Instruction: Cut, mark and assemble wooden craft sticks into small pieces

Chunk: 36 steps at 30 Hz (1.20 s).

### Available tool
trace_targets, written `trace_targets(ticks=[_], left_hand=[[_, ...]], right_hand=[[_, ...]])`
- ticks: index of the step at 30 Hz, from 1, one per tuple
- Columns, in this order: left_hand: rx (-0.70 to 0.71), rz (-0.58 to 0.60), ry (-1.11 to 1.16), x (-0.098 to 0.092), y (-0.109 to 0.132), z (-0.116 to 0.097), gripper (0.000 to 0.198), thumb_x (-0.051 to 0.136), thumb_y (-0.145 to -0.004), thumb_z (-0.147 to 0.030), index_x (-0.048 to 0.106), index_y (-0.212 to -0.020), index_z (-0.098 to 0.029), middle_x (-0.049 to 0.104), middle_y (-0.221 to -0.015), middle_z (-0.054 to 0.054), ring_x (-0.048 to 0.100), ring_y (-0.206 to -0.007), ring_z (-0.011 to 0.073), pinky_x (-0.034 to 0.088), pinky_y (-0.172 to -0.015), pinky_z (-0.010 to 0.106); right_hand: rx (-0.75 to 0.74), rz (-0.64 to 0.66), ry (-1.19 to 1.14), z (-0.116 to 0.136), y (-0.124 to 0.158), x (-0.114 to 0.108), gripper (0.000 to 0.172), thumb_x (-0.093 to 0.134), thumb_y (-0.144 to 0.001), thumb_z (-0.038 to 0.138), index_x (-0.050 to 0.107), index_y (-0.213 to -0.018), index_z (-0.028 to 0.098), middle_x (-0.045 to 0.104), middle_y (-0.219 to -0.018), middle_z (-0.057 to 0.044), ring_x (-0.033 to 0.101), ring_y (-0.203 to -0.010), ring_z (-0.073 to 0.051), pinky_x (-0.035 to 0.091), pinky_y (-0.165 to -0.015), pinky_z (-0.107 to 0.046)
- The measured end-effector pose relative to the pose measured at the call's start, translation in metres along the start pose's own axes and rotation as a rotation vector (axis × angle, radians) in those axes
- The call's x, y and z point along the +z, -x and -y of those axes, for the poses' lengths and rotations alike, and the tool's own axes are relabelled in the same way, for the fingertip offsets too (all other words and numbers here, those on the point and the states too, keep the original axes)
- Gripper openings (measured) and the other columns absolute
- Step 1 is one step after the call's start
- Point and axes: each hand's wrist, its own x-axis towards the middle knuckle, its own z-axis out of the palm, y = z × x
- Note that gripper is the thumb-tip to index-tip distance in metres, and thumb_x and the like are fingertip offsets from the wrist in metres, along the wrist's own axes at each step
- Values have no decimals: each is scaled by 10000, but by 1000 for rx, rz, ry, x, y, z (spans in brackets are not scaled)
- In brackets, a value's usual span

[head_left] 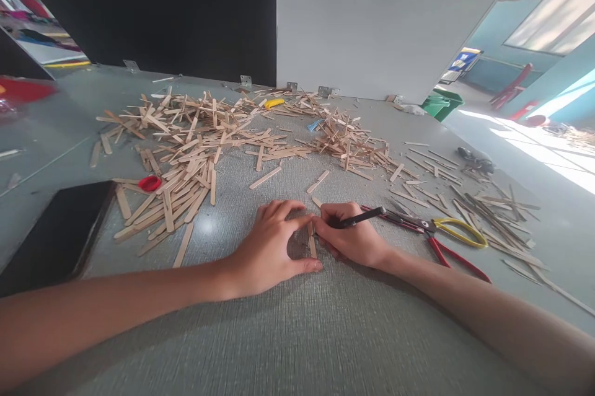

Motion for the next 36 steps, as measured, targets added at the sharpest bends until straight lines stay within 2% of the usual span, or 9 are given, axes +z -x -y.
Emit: trace_targets(ticks=[4,12,22,28,36], left_hand=[[-4,0,-6,1,0,0,629,895,-725,-536,695,-1265,-283,570,-1421,85,474,-1329,382,386,-1093,568],[-18,35,-34,-2,1,-1,663,881,-745,-550,676,-1308,-267,551,-1435,98,452,-1342,375,375,-1098,561],[-11,32,-39,-1,0,-2,697,894,-735,-539,666,-1329,-252,555,-1429,101,460,-1337,363,369,-1110,550],[-15,48,-46,-1,1,0,709,874,-759,-549,649,-1356,-239,537,-1443,103,443,-1346,356,366,-1108,540],[-15,39,-38,0,0,0,711,881,-748,-548,653,-1350,-247,541,-1444,98,447,-1346,362,370,-1110,543]], right_hand=[[-6,-7,28,2,0,0,333,600,-920,246,503,-602,222,506,-398,67,426,-302,-68,295,-317,-182],[-52,-11,45,-3,-1,0,366,603,-908,234,442,-579,222,483,-424,66,406,-343,-62,264,-340,-185],[-99,-2,96,-1,-3,-2,347,594,-879,217,463,-557,210,458,-451,59,394,-414,-72,265,-403,-213],[-170,-4,121,-1,-4,-2,372,591,-876,215,399,-558,216,420,-474,65,336,-474,-77,254,-445,-229],[-178,20,111,-1,-3,-2,365,600,-881,193,417,-565,210,419,-490,70,333,-493,-80,273,-465,-229]])
